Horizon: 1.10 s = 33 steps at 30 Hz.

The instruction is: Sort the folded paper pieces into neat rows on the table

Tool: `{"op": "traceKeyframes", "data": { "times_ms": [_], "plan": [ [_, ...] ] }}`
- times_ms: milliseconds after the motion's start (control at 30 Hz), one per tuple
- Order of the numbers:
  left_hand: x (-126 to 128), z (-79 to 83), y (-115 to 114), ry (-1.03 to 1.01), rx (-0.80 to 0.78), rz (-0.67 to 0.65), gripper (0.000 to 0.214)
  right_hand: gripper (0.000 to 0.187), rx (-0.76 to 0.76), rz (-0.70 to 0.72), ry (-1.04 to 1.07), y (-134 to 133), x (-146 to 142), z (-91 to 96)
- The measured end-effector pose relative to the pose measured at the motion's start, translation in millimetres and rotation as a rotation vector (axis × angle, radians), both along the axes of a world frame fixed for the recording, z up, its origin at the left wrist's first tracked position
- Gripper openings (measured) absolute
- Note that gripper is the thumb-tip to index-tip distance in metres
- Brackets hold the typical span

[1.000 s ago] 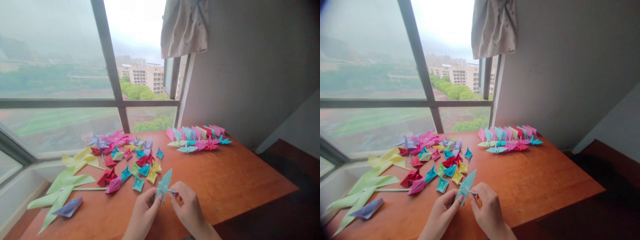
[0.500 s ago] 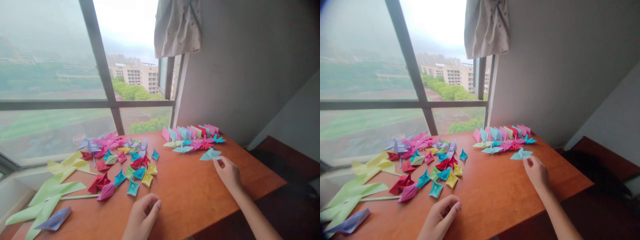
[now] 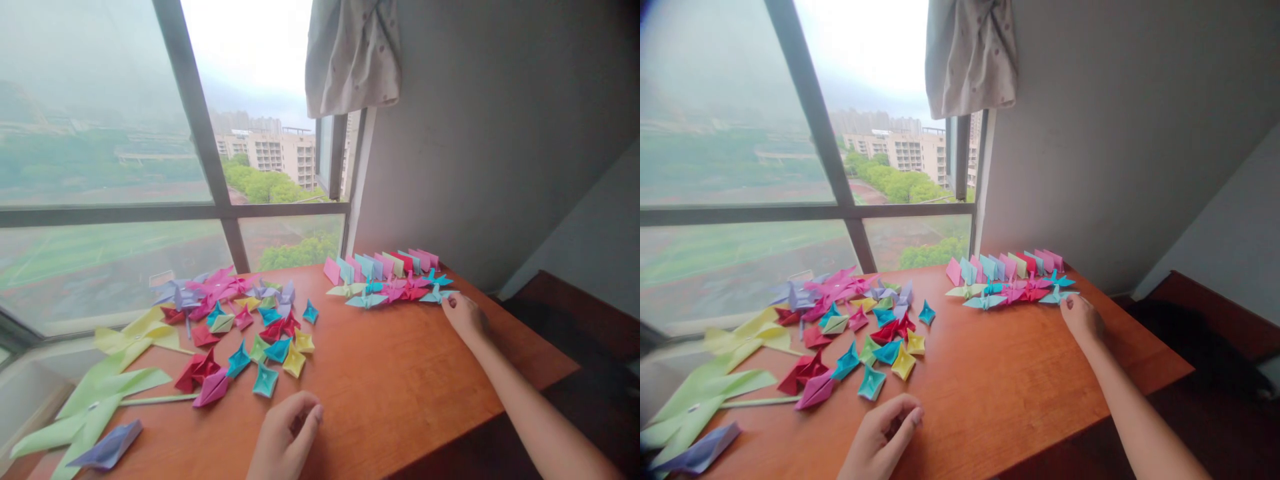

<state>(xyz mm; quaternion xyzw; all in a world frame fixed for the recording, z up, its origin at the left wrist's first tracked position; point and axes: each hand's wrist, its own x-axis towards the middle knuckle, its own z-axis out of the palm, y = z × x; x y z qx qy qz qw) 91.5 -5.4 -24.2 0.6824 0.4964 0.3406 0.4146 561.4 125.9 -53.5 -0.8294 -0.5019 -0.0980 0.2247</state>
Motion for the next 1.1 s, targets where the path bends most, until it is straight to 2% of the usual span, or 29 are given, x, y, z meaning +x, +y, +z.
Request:
{"op": "traceKeyframes", "data": {
  "times_ms": [233, 733, 867, 967, 1100],
  "plan": [
    [0, -2.3, 2, 0.015, 0.004, -0.001, 0.039, 0.016, 0.039, 0.016, 0.018, 16, -1, -0.8],
    [0, -4.7, 1, 0.006, 0.005, -0.009, 0.037, 0.019, 0.084, 0.068, 0.076, 25, 3, -3.3],
    [0, -1.8, 1, 0.008, -0.011, -0.008, 0.036, 0.018, 0.121, 0.059, 0.126, 22, 0, -0.5],
    [1, 1.2, 0, 0.005, -0.016, -0.007, 0.036, 0.023, 0.190, -0.002, 0.175, 14, -5, 3.3],
    [2, 7.1, -2, -0.008, -0.027, 0.001, 0.036, 0.037, 0.298, -0.057, 0.244, 1, -32, 7.4]
  ]
}}
